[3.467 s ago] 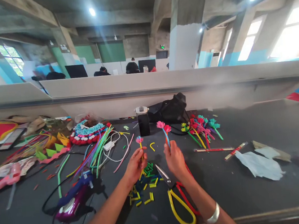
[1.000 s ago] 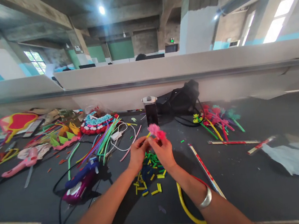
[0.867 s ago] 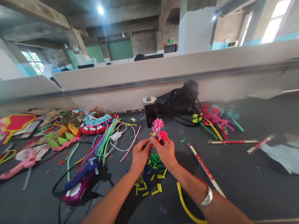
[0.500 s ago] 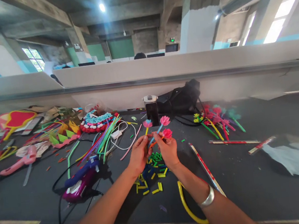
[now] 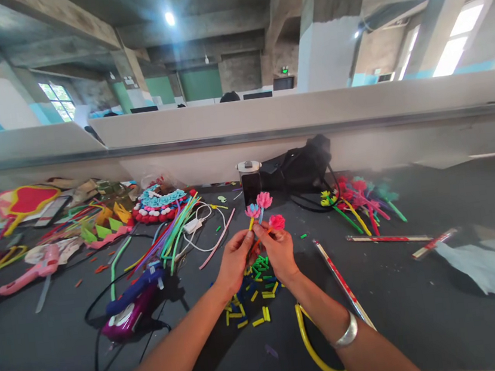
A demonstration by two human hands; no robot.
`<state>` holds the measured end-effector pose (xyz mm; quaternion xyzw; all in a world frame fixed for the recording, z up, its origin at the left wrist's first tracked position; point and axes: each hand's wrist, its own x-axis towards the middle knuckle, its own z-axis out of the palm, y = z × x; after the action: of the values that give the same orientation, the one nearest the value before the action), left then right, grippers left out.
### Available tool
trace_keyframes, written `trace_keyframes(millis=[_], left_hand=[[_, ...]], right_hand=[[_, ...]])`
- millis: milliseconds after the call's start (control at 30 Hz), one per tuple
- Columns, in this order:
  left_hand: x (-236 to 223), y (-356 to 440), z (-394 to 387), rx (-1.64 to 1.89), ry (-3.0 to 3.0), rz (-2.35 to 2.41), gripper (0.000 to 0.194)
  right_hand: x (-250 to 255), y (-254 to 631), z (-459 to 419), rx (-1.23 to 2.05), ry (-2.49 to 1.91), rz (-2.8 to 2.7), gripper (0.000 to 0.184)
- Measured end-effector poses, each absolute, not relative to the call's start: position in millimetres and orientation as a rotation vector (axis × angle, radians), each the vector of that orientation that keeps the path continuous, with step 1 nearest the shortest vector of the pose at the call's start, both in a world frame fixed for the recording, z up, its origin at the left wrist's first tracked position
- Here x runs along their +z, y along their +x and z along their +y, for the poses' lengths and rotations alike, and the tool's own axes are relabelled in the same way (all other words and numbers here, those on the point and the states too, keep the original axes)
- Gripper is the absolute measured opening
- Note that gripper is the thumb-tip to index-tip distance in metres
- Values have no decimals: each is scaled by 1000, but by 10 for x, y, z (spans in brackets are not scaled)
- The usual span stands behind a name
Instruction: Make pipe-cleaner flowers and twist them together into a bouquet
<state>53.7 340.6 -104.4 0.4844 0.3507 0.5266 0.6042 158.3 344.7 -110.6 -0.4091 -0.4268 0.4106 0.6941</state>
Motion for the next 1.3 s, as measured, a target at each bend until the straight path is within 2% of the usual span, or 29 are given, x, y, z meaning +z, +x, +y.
trace_keyframes(millis=[533, 733, 1300], left_hand=[[-1031, 495, 3435, 1017, 1128, 597, 39], [-1055, 480, 3453, 1042, 1094, 597, 37], [-1076, 485, 3454, 1039, 1027, 640, 40]], right_hand=[[-1089, 1615, 3467, 891, -866, -956, 27], [-1165, 1630, 3525, 847, -869, -977, 21], [-1150, 1620, 3471, 917, -910, -1112, 29]])
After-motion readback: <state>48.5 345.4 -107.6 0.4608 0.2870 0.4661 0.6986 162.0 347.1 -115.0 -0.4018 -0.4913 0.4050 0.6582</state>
